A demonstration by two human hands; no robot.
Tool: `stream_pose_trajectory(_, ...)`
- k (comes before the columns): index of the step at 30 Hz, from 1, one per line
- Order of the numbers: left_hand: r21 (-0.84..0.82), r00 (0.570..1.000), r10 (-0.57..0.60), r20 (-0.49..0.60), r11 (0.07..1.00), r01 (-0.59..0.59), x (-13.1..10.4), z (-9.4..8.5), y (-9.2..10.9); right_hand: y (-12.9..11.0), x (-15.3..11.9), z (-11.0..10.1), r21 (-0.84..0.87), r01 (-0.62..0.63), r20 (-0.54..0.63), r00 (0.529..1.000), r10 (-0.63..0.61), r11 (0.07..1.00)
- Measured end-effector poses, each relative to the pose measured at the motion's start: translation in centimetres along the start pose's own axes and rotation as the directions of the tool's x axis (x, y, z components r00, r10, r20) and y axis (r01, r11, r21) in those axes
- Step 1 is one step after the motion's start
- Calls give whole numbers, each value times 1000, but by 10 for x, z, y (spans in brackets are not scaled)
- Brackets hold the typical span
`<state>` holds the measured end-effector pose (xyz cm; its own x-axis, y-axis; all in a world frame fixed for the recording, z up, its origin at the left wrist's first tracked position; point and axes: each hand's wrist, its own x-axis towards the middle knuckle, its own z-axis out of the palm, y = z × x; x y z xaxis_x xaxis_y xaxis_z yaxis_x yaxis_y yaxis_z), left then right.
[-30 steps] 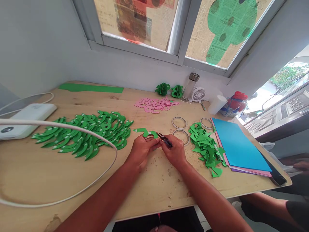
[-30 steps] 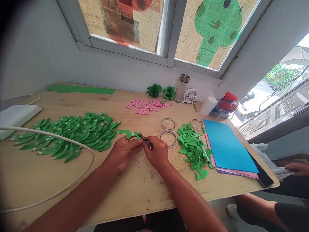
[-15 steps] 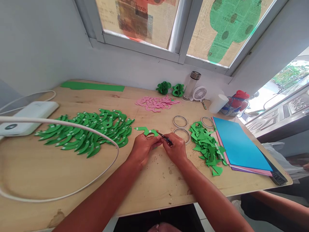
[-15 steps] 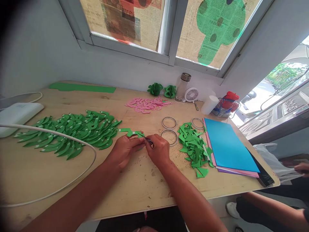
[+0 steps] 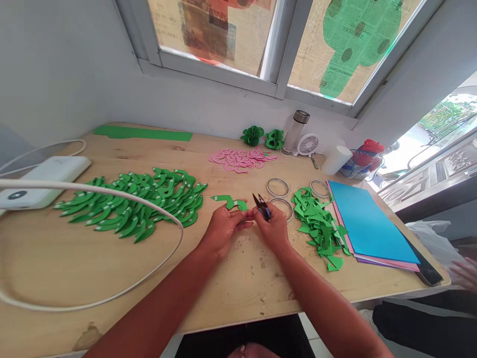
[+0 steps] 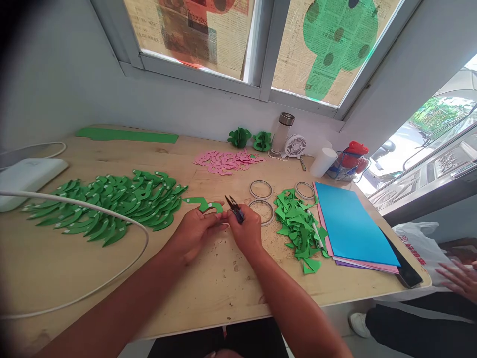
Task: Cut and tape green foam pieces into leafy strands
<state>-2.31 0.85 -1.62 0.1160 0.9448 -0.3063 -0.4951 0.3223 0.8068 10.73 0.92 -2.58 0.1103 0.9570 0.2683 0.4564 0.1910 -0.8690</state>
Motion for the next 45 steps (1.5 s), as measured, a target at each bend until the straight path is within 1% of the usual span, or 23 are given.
stream_pose_trajectory(2, 31, 1000, -13, -10, 999, 13, 0, 0, 0, -2, 2, 0, 187, -138, 30, 990, 134, 973)
stream_pose_trajectory(4, 48, 999, -19, -38, 999, 21, 0, 0, 0, -4, 3, -1, 349, -252, 104, 968, 230, 903)
stream_pose_trajectory(6, 59, 998, -10, -66, 998, 14, 0, 0, 1, -6, 4, -2, 443, -328, 184, 944, 274, 834)
stream_pose_trajectory(8, 75, 997, 1, -73, 997, 5, 1, 0, 2, -8, 4, -2, 479, -363, 234, 930, 283, 799)
stream_pose_trajectory(11, 110, 999, 16, -43, 994, -11, 1, 0, 3, -9, 3, -3, 486, -349, 247, 934, 257, 801)
stream_pose_trajectory(16, 184, 997, 70, -18, 981, -66, -1, 1, 3, -8, 2, -3, 442, -293, 223, 951, 213, 848)
stream_pose_trajectory(18, 207, 996, 89, -17, 975, -83, -1, 2, 2, -8, 2, -3, 403, -274, 203, 957, 206, 873)
stream_pose_trajectory(20, 215, 995, 98, -12, 972, -94, 0, 2, 1, -8, 2, -2, 374, -276, 165, 959, 229, 886)
stream_pose_trajectory(23, 189, 997, 73, -2, 979, -72, 0, 1, 0, -6, 4, -1, 375, -307, 100, 951, 292, 875)
stream_pose_trajectory(25, 160, 999, 39, 1, 986, -39, 1, 0, 0, -4, 5, -1, 390, -319, 80, 946, 314, 864)
stream_pose_trajectory(27, 145, 1000, 15, -3, 989, -14, 0, 0, 0, -2, 6, -1, 401, -322, 86, 945, 315, 857)
stream_pose_trajectory(31, 135, 1000, 15, -18, 991, -13, -2, 1, 3, -3, 4, -1, 396, -315, 135, 949, 285, 862)
stream_pose_trajectory(35, 124, 1000, 13, 11, 992, -14, -3, 1, 4, -6, 3, -1, 399, -322, 169, 946, 276, 859)
stream_pose_trajectory(42, 67, 999, -29, 24, 997, 27, -1, 0, 2, -5, 3, 2, 403, -332, 128, 943, 306, 853)
stream_pose_trajectory(45, 46, 999, -43, 29, 998, 42, 0, 0, 1, -5, 2, 3, 391, -317, 117, 948, 295, 864)
